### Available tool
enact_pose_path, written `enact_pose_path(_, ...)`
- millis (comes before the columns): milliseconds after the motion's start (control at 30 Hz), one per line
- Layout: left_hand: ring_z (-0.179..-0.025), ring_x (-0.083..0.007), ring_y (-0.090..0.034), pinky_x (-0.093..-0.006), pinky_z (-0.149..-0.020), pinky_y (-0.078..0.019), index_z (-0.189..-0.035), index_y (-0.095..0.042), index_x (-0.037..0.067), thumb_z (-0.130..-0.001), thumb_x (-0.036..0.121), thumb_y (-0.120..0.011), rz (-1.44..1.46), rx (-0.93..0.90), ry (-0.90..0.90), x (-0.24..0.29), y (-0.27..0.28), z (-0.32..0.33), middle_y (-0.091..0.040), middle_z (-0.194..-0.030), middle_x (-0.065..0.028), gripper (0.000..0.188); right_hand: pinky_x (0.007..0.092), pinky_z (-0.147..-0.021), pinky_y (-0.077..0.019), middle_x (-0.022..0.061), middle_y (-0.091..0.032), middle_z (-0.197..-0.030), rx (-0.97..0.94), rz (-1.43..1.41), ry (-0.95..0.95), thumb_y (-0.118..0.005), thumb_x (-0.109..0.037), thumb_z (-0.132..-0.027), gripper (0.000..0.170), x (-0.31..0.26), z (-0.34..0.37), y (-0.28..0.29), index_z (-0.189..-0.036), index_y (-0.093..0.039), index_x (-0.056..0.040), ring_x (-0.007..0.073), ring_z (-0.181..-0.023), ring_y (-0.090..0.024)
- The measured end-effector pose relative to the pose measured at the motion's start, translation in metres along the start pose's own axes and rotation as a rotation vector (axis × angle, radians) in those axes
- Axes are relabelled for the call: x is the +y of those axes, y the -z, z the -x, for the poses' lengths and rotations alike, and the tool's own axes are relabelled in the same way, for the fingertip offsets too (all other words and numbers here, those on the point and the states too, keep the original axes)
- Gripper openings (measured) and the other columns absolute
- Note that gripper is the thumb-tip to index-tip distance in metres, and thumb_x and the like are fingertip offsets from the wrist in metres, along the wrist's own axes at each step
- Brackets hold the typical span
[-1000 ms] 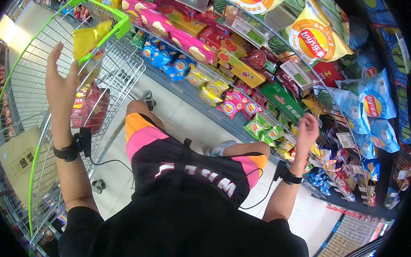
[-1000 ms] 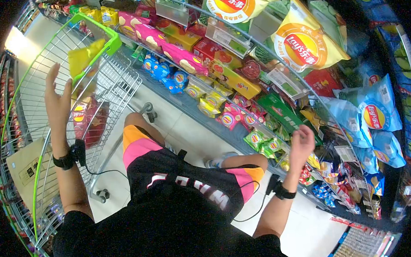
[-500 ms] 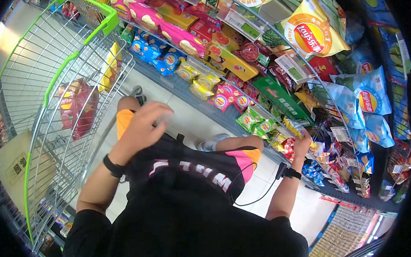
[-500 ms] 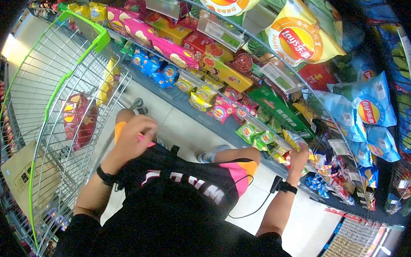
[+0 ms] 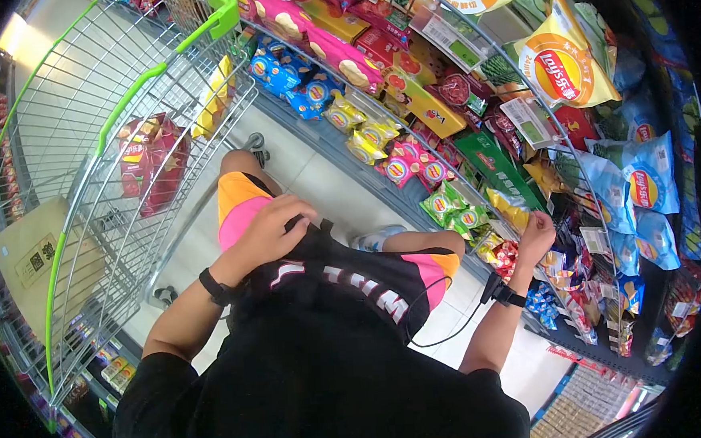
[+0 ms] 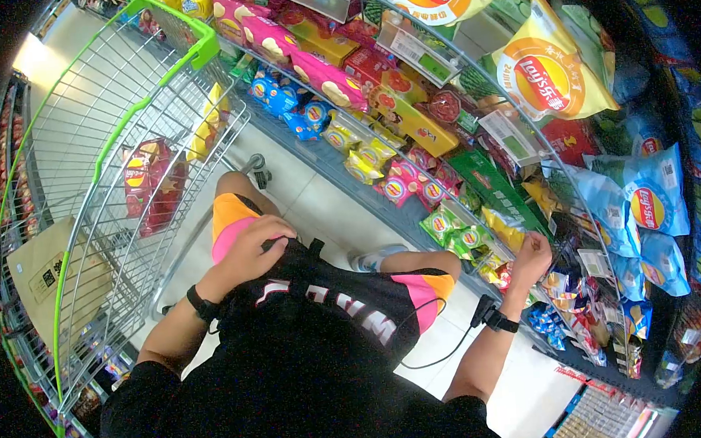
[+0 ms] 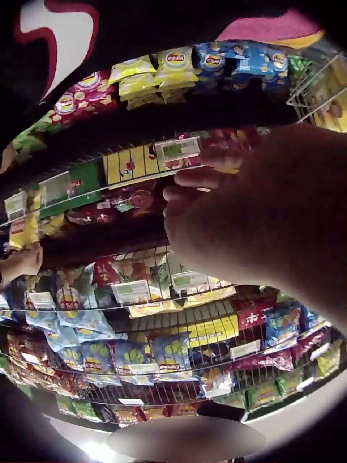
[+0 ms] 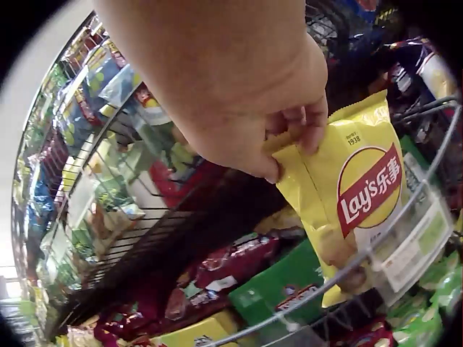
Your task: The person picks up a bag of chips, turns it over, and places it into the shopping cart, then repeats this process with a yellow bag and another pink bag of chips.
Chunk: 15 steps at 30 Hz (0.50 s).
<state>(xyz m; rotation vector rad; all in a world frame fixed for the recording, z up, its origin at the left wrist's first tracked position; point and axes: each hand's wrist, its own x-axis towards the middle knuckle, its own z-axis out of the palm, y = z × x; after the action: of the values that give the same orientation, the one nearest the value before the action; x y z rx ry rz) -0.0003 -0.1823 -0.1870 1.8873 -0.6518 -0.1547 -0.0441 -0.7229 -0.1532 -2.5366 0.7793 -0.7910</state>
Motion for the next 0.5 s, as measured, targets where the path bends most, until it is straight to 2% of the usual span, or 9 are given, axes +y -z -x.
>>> enact_pose_path(67, -0.094, -0.0289, -0.06, -0.0357, -0.083, -0.0474, -0.099, -0.06, 0.002, -0.081, 0.0, -0.058, -0.026, -0.011, -0.002, 0.002, 0.002, -0.004, -0.062, -0.098, -0.0118, 0.018, 0.0298, -0.065, -0.0485, 0.01, -0.069, -0.082, -0.014, -0.143, 0.017, -0.063, -0.006, -0.084, 0.011, -0.022, 0.0, 0.002, -0.09, -0.068, 0.0027, 0.0172, -0.07, -0.063)
enact_pose_path(167, -0.096, -0.0291, -0.06, -0.0358, -0.084, -0.0473, -0.101, -0.061, 0.002, -0.081, 0.001, -0.058, -0.044, -0.008, -0.026, 0.014, 0.005, -0.014, -0.063, -0.1, -0.0119, 0.019, 0.0256, -0.065, -0.047, 0.0068, -0.068, -0.084, -0.126, -0.268, -0.067, -0.065, -0.005, -0.084, 0.01, -0.066, 0.006, 0.011, -0.091, -0.068, 0.0015, 0.0119, -0.073, -0.061)
enact_pose_path(267, -0.102, -0.0294, -0.059, -0.0355, -0.087, -0.0473, -0.105, -0.06, 0.003, -0.081, 0.003, -0.06, -0.034, -0.012, -0.03, 0.031, 0.006, -0.025, -0.062, -0.105, -0.0126, 0.024, 0.023, -0.065, -0.0458, 0.0059, -0.068, -0.085, -0.184, -0.289, 0.182, -0.067, -0.004, -0.083, 0.008, -0.113, 0.024, 0.013, -0.09, -0.069, -0.0001, 0.0098, -0.076, -0.061)
enact_pose_path(400, -0.109, -0.0304, -0.057, -0.0363, -0.092, -0.0461, -0.115, -0.058, 0.004, -0.08, 0.008, -0.065, -0.067, -0.009, -0.092, 0.055, -0.005, -0.041, -0.059, -0.115, -0.0136, 0.035, 0.024, -0.064, -0.0469, 0.0073, -0.069, -0.084, -0.276, -0.42, 0.336, -0.07, -0.002, -0.08, 0.007, -0.166, 0.047, 0.013, -0.087, -0.07, -0.0016, 0.0128, -0.076, -0.063)
enact_pose_path(500, -0.113, -0.0313, -0.054, -0.0376, -0.097, -0.0437, -0.121, -0.054, 0.005, -0.078, 0.012, -0.07, -0.105, -0.036, -0.137, 0.074, -0.016, -0.051, -0.054, -0.124, -0.0138, 0.046, 0.0262, -0.064, -0.048, 0.0089, -0.069, -0.083, -0.41, -0.494, 0.38, -0.071, -0.002, -0.078, 0.008, -0.209, 0.07, 0.005, -0.086, -0.07, -0.0023, 0.0159, -0.075, -0.064)
